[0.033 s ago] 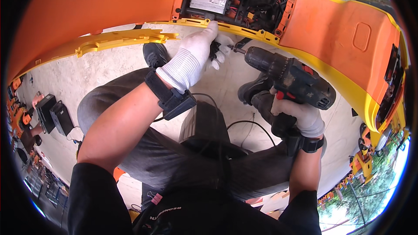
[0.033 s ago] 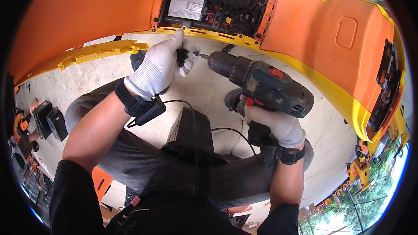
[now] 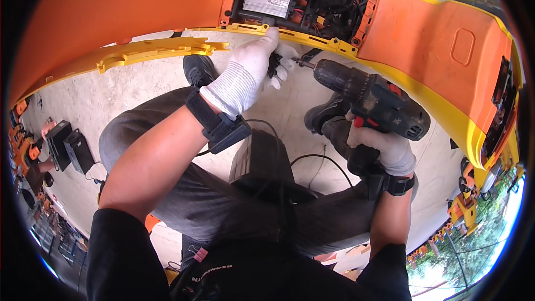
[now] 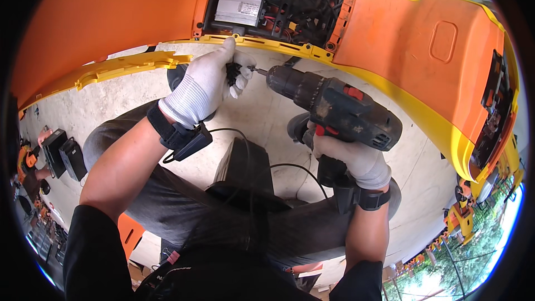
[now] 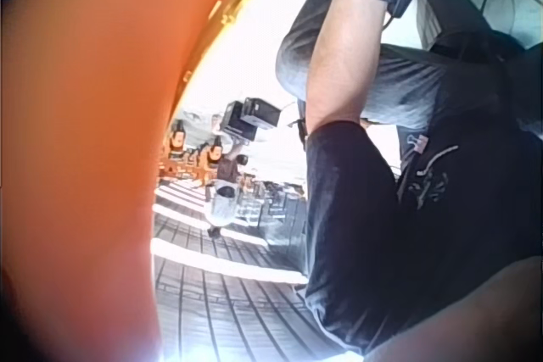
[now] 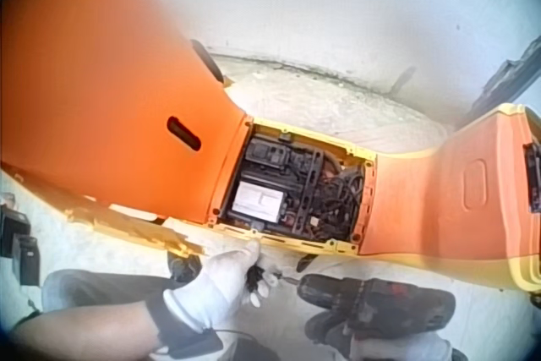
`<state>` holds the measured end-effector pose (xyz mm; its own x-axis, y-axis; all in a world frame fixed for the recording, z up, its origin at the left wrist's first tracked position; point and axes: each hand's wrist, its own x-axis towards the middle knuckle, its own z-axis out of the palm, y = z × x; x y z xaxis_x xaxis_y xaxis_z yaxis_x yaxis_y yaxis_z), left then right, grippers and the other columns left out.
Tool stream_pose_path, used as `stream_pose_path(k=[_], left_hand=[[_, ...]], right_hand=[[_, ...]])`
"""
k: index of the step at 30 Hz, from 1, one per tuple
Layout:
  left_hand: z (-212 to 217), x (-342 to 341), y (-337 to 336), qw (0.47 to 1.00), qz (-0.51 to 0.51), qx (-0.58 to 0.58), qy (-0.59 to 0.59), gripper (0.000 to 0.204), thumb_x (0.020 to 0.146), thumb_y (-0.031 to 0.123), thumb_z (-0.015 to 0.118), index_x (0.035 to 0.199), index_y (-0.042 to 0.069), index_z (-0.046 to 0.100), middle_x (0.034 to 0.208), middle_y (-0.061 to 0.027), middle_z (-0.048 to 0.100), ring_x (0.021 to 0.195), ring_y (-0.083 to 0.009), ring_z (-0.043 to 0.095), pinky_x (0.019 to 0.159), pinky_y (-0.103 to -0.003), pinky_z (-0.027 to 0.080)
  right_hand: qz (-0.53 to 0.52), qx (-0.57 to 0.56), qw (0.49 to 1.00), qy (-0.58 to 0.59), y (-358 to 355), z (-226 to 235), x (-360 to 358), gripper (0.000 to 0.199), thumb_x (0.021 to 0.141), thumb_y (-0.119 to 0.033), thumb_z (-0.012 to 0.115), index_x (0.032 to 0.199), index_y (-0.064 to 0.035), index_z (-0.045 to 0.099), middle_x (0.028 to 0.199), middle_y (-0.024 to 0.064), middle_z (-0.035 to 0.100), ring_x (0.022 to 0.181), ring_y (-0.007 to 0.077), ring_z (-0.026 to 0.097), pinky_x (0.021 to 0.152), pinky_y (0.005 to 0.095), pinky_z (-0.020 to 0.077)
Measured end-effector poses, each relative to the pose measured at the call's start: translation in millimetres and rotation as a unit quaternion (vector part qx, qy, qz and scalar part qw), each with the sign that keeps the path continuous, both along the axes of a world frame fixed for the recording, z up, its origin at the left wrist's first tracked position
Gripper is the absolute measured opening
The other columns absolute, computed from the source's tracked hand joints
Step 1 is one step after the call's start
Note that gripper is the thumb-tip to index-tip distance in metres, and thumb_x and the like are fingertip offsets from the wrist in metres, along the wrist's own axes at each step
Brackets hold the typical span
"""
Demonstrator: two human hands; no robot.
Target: The person uses a cordless drill to fasten screws into the yellow and orange plastic housing of a piece of machinery. They repeatedly position screws and operate the drill to secure the components together.
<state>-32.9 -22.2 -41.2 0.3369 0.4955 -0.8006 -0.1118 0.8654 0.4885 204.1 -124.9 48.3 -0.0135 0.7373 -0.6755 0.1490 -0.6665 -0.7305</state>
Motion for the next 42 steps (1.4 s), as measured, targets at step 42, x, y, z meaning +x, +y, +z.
stream_pose_path(k=[42], left_hand=[[-191.2, -90.1, -10.7, 0.917, 0.164, 0.221, 0.290, 0.058, 0.091, 0.061, 0.060, 0.072, 0.007, 0.059, 0.063, -0.0001, 0.055, 0.058, -0.0105, 0.050, 0.057, -0.027, 0.043]], right_hand=[[-0.030, -0.079, 0.996, -0.025, 39.9, -13.6, -41.7, 0.027, 0.065, 0.000, 0.066, 0.092, 0.0008, 0.064, 0.075, 0.0051, 0.063, 0.069, 0.0163, 0.061, 0.069, 0.0293, 0.0499]])
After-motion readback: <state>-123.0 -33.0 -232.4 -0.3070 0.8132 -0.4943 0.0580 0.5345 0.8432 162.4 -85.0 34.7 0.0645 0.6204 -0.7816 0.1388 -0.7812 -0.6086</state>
